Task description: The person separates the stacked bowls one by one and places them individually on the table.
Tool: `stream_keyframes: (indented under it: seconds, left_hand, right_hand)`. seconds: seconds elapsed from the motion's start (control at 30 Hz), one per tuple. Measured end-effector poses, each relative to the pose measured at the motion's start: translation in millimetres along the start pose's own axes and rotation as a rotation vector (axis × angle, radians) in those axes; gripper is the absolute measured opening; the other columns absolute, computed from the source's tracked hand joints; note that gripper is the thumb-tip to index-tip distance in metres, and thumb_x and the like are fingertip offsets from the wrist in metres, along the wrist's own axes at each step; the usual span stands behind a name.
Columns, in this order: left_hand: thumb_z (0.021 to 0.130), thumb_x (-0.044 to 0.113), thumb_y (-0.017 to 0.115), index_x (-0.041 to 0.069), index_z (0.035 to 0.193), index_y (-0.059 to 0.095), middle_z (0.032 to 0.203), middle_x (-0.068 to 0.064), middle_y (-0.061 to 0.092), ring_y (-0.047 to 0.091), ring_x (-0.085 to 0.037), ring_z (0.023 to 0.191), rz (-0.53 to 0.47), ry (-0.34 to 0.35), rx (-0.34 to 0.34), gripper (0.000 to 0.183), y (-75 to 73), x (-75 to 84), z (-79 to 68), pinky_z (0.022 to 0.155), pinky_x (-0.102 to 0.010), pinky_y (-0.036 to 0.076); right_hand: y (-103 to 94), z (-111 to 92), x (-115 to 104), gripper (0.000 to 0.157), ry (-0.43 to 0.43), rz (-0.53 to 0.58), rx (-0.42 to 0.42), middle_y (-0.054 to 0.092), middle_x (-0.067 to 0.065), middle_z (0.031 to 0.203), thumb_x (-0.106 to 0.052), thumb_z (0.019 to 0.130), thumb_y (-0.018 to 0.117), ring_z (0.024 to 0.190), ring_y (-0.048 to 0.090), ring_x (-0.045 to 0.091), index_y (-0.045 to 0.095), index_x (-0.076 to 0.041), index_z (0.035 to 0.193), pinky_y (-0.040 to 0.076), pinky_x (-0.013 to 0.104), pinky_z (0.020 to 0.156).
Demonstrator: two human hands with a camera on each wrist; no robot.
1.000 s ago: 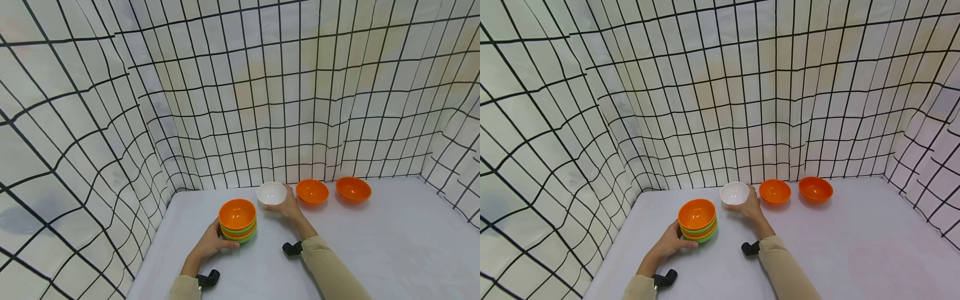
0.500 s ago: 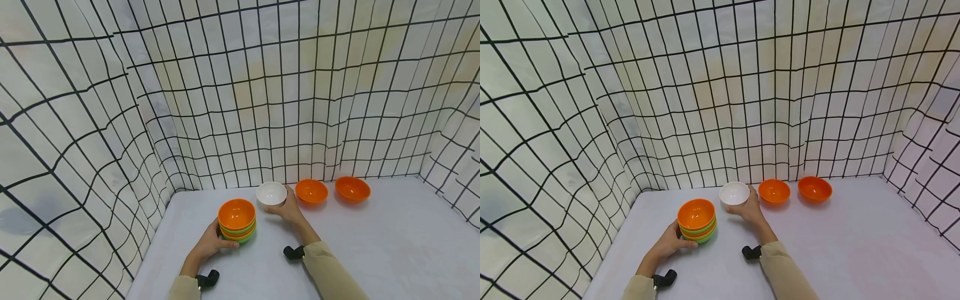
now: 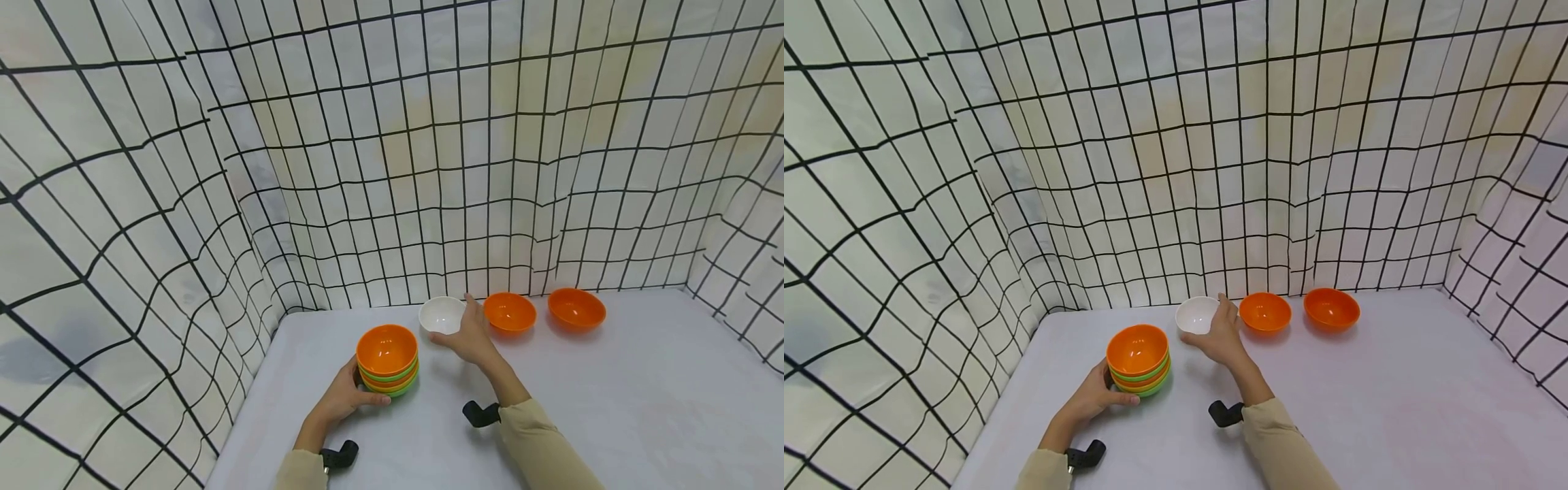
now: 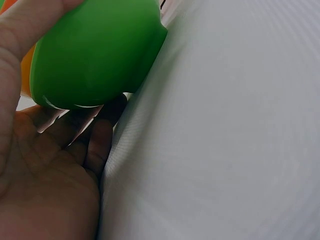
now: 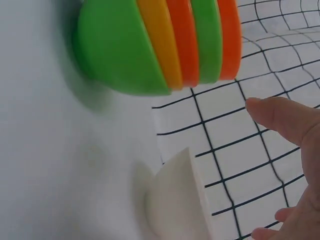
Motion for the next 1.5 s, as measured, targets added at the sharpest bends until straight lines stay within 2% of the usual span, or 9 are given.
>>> stream_keyframes:
  seconds: [0.1,0.2,0.37,0.53,0.8,1.0,1.5]
  left_hand:
    - [0.068,0.015,0.096,0.028,0.152,0.042,0.148,0.005,0.056,0.05,-0.02,0.138,0.003,-0.001,-0.003,0.1,-0.1,-0.9,0.3,0.128,-0.054,0.025]
    - [0.069,0.016,0.096,0.028,0.152,0.042,0.147,0.005,0.057,0.051,-0.02,0.137,0.011,0.005,-0.008,0.099,-0.1,-1.2,0.4,0.127,-0.054,0.026]
    - [0.07,0.016,0.095,0.028,0.151,0.043,0.145,0.005,0.058,0.052,-0.019,0.135,0.019,0.007,-0.01,0.097,0.3,-1.1,0.2,0.127,-0.054,0.027]
    - [0.071,0.015,0.095,0.027,0.15,0.043,0.145,0.005,0.058,0.052,-0.02,0.134,0.017,0.005,-0.01,0.096,0.8,0.2,-0.4,0.126,-0.053,0.029]
    - [0.07,0.017,0.095,0.028,0.151,0.042,0.148,0.006,0.055,0.049,-0.02,0.137,0.023,0.0,-0.009,0.097,0.5,0.3,-0.5,0.127,-0.054,0.027]
    - [0.071,0.017,0.095,0.028,0.15,0.043,0.146,0.006,0.056,0.051,-0.02,0.133,0.029,-0.001,-0.012,0.095,0.9,1.0,-0.6,0.126,-0.053,0.029]
    - [0.07,0.016,0.095,0.028,0.149,0.044,0.145,0.006,0.057,0.051,-0.02,0.132,0.025,-0.003,-0.007,0.094,-0.2,2.1,-0.8,0.126,-0.055,0.027]
  right_hand:
    - [-0.6,-8,-17,0.114,-0.04,-0.008,-0.046,0.023,0.023,0.162,-0.04,0.078,0.087,0.14,0.032,0.045,0.014,-0.011,0.161,0.043,0.069,0.11]
    - [7.4,-16,-29,0.112,-0.1,0.068,-0.158,0.023,0.017,0.165,-0.045,0.08,0.085,0.144,0.033,0.042,0.016,-0.013,0.161,0.042,0.069,0.11]
    - [28.3,-29,-38,0.102,-0.194,0.17,-0.333,0.028,0.012,0.165,-0.043,0.083,0.083,0.146,0.036,0.041,0.022,-0.013,0.16,0.04,0.065,0.115]
    - [46.3,-36,-42,0.103,-0.248,0.179,-0.423,0.031,0.013,0.163,-0.042,0.082,0.084,0.143,0.04,0.039,0.024,-0.01,0.159,0.042,0.062,0.115]
    - [66.2,-40,-38,0.112,-0.268,0.238,-0.45,0.041,0.012,0.156,-0.043,0.077,0.089,0.137,0.049,0.03,0.022,-0.008,0.16,0.047,0.054,0.114]
    - [73.7,-42,-38,0.118,-0.322,0.267,-0.401,0.046,0.012,0.151,-0.044,0.073,0.091,0.131,0.053,0.027,0.02,-0.005,0.159,0.051,0.049,0.11]
    - [79.1,-41,-39,0.109,-0.322,0.335,-0.381,0.052,0.009,0.145,-0.036,0.073,0.092,0.126,0.056,0.026,0.026,-0.005,0.155,0.053,0.047,0.107]
Point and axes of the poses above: each hand's wrist, its own z-axis towards the middle knuckle, its own y-axis out of the palm, x = y × z, the point moved 6 cm from there along z, towards the middle knuckle
